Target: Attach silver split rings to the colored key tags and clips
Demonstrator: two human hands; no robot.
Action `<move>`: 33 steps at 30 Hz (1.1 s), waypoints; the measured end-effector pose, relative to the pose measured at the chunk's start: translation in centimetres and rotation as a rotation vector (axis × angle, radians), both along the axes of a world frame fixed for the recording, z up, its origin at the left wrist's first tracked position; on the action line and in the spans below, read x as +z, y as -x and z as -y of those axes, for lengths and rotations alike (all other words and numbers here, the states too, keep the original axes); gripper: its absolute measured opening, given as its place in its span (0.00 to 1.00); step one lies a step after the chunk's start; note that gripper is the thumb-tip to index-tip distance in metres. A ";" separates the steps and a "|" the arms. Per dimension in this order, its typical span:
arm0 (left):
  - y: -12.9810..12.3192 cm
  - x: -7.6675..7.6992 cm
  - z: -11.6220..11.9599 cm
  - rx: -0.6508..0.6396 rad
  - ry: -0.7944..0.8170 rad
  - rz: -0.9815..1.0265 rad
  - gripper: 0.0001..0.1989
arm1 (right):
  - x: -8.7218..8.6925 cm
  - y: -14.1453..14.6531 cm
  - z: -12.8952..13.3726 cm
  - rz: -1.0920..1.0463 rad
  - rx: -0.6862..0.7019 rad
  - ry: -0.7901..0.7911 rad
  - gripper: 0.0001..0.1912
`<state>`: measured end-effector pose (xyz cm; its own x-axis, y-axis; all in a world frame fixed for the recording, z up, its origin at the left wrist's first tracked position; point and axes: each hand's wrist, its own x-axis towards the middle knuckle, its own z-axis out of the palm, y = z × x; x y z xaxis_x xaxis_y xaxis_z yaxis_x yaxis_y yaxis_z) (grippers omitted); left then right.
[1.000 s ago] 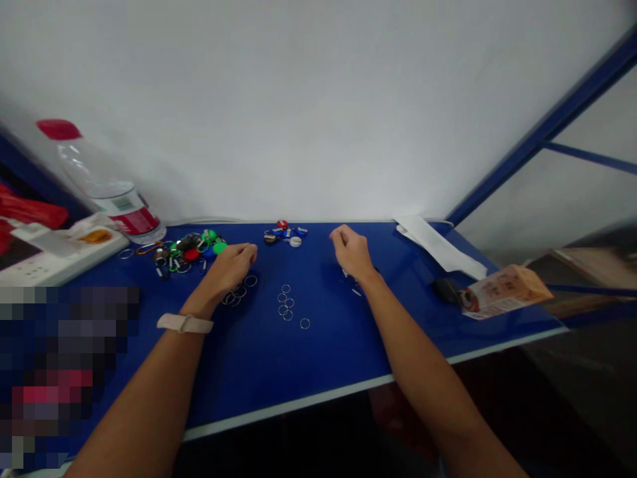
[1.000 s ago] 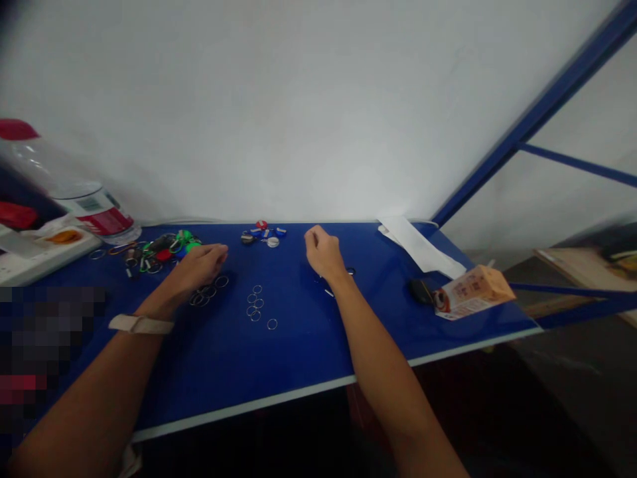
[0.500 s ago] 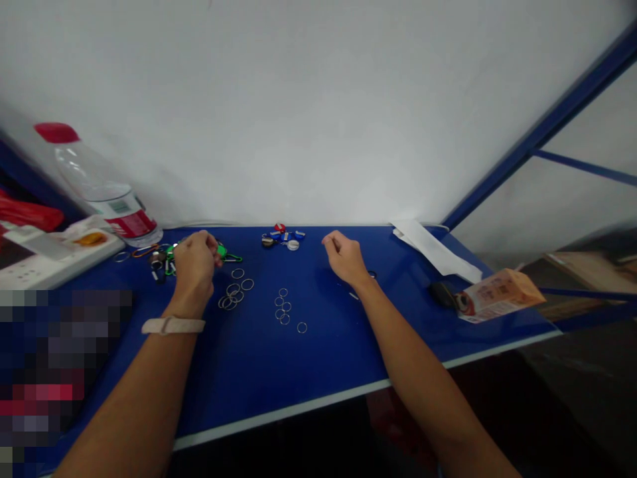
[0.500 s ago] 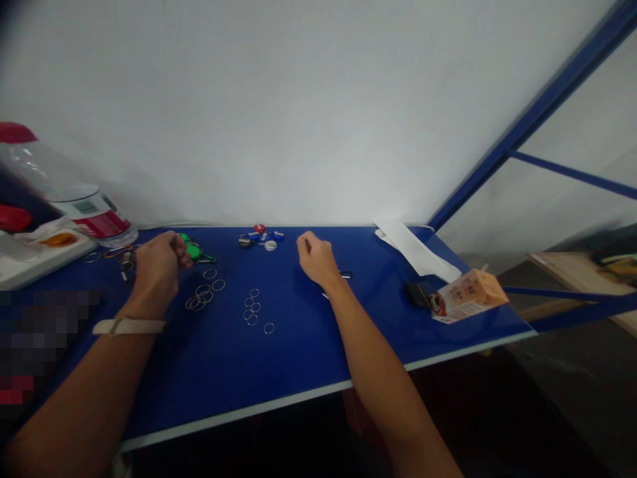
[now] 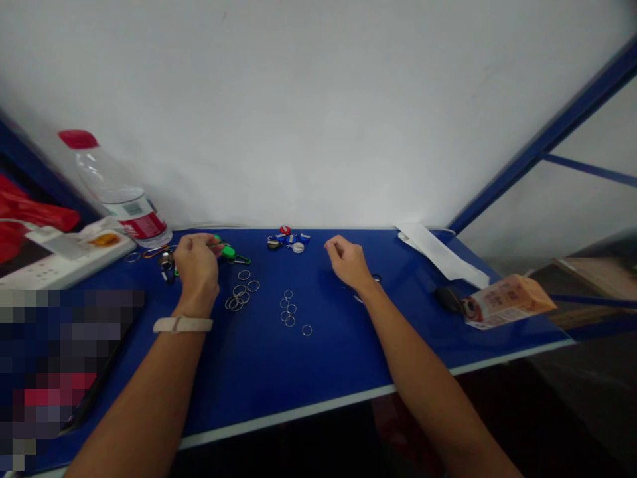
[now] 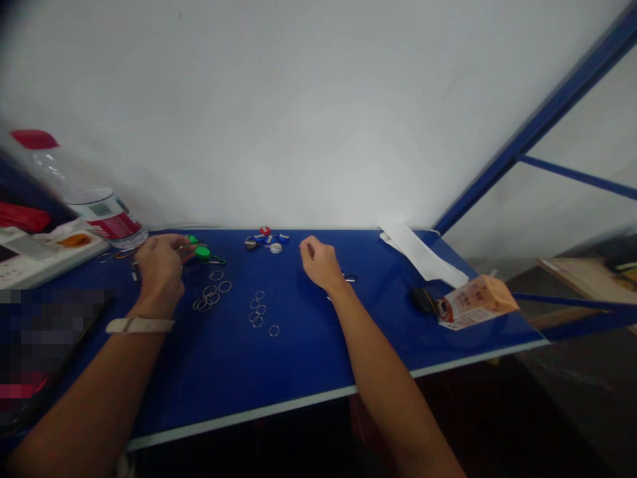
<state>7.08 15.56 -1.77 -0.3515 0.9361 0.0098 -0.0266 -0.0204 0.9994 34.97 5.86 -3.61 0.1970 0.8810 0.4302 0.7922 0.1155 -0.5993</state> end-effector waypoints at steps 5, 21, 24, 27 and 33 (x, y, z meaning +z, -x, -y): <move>-0.5 -0.4 0.3 -0.033 -0.072 -0.112 0.05 | -0.5 0.7 -0.1 0.152 0.161 0.016 0.13; -2.4 -1.6 3.0 -0.712 -0.426 -0.867 0.17 | -1.6 2.0 -0.6 0.134 0.276 0.005 0.20; -2.4 -2.3 3.0 -0.770 -0.468 -0.953 0.20 | -1.2 2.1 -0.1 0.197 0.293 0.026 0.14; -2.4 -2.8 3.0 -0.798 -0.482 -1.006 0.21 | -0.3 2.8 0.4 0.239 0.317 0.055 0.08; -2.6 -2.8 2.7 -0.849 -0.506 -1.002 0.12 | 0.6 5.0 1.4 0.274 0.439 0.209 0.04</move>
